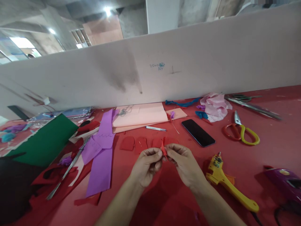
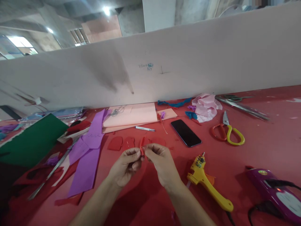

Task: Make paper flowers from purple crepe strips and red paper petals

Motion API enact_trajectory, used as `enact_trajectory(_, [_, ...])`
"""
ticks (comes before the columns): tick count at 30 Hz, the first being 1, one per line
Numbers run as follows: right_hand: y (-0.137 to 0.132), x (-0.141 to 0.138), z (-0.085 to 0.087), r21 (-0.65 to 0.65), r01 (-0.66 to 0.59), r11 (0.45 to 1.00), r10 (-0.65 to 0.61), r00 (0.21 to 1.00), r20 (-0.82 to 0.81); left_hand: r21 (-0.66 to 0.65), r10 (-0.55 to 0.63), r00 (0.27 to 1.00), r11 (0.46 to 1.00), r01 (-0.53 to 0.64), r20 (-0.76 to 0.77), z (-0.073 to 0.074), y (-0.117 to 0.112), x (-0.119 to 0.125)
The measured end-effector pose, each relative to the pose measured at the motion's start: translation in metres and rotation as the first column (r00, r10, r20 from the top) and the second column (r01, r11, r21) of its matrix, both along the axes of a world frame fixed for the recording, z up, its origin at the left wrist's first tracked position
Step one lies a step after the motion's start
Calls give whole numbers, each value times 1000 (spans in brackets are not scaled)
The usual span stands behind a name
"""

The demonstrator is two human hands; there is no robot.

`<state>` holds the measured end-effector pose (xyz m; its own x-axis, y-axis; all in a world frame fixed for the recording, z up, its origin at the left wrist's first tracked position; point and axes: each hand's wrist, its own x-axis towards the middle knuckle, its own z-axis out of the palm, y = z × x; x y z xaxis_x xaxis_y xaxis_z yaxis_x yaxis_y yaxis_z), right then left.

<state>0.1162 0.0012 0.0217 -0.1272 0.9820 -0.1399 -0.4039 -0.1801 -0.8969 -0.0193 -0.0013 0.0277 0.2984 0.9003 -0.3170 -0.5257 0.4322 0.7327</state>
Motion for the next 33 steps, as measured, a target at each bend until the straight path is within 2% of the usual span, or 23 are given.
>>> enact_trajectory(4, [0, 2, 2, -18, -73, 997, 71, 994, -85, -71, -86, 985, 993, 97, 150, -2, 2, -3])
enact_trajectory(10, [2, 4, 5, 53, -114, 992, 116, 992, -39, -105, -117, 962, 984, 147, 246, -4, 2, -3])
enact_trajectory(17, [4, 2, 4, -38, -37, 999, 36, 999, -17, -136, -108, 972, 981, 138, 210, -8, 3, -7])
enact_trajectory(22, [4, 3, 3, -17, -20, 1000, 20, 1000, 9, -167, -80, 978, 979, 113, 195, -8, 4, -6])
enact_trajectory(26, [6, 4, 0, -9, 15, 1000, -15, 999, 36, -189, -12, 991, 981, 37, 134, -5, 3, -3])
enact_trajectory(30, [7, 3, 0, -40, 50, 998, -48, 998, 38, -104, 75, 997, 992, -75, 1, -1, 0, 2])
enact_trajectory(33, [6, 3, 0, -58, 69, 996, -66, 997, 45, -24, 88, 992, 996, -91, -95, 0, -2, 5])
